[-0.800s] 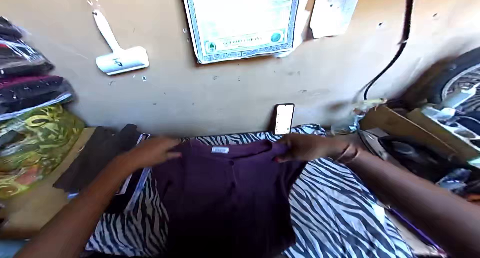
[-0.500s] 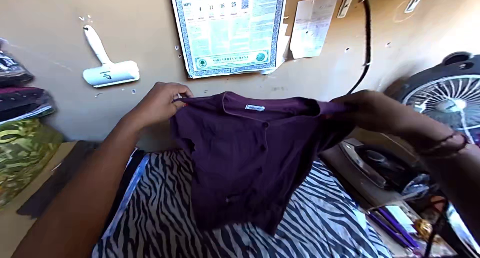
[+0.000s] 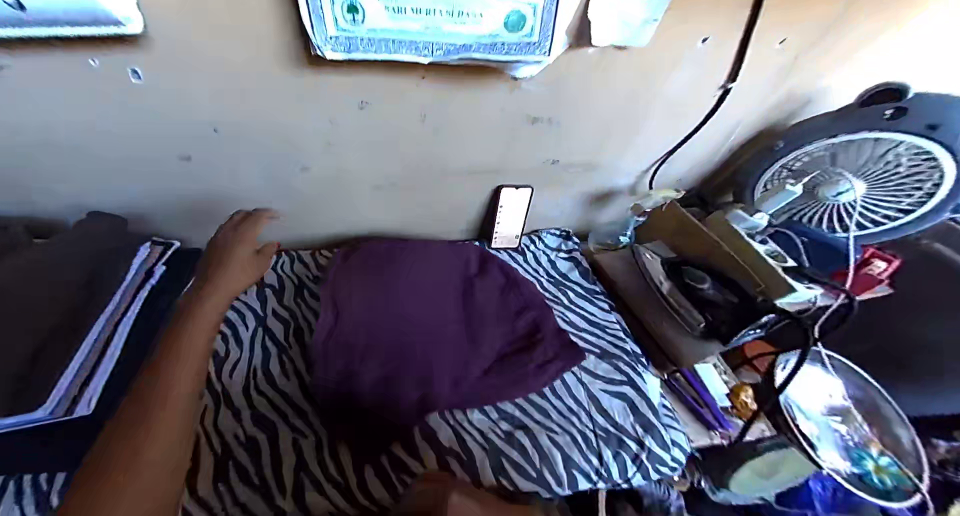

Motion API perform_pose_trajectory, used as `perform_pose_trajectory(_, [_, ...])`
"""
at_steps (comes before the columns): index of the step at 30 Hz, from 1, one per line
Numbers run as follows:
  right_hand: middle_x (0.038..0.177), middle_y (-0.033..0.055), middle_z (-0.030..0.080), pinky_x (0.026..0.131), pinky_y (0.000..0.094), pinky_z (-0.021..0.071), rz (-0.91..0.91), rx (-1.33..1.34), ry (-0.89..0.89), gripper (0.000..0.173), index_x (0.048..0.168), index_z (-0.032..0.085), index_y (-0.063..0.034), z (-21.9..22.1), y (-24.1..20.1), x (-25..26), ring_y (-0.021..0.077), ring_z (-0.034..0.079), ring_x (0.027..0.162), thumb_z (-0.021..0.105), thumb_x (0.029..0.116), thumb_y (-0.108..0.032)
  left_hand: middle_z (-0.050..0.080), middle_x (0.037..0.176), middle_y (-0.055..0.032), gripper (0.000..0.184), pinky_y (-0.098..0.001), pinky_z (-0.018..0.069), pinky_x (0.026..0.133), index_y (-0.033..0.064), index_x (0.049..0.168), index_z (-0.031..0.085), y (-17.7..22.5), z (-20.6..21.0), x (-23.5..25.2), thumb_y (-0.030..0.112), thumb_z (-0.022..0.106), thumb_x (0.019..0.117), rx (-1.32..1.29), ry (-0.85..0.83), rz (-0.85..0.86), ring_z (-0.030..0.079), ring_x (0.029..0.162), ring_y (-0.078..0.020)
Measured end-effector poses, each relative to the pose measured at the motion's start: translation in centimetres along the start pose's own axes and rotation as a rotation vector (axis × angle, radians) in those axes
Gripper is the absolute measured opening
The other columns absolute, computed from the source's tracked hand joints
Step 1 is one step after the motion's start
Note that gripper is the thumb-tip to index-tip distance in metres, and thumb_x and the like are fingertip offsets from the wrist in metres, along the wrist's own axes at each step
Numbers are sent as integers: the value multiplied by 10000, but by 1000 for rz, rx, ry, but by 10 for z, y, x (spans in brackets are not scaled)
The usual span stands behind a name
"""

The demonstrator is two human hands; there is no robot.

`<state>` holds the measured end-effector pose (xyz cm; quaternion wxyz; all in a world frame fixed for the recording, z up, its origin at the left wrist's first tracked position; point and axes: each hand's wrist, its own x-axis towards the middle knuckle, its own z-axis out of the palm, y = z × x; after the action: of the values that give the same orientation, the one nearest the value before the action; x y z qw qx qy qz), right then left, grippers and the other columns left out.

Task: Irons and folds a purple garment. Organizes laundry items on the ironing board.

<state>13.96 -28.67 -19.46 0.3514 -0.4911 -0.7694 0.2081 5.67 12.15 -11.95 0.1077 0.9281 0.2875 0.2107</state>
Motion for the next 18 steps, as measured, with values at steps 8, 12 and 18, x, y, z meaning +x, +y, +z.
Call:
perform_pose_trajectory(8, [1086, 253, 702, 740, 522, 584, 1140, -212, 782, 334, 1241, 656, 57, -92, 132, -165, 334, 705, 814, 571, 1044, -200, 678, 1112, -283, 367, -611, 537, 866, -72, 1152, 681, 64, 111, -239, 217, 694, 927, -262, -158, -238, 665, 1005, -455])
perform_pose_trajectory(12, [1168, 246, 688, 803, 533, 589, 1230, -72, 746, 356, 1250, 652, 47, -110, 168, -168, 342, 711, 903, 650, 1015, -221, 707, 1098, -210, 396, -597, 543, 869, 9, 1088, 738, 98, 161, -267, 321, 743, 845, -187, -110, -29, 668, 1044, -439])
perform_pose_trajectory(18, [896, -2, 697, 652, 239, 612, 830, 204, 911, 117, 1074, 607, -1, -106, 167, -173, 45, 679, 672, 561, 973, -38, 721, 964, -181, 207, -417, 587, 836, -34, 974, 723, 95, 148, -284, 84, 557, 939, -169, 118, -95, 714, 909, -313])
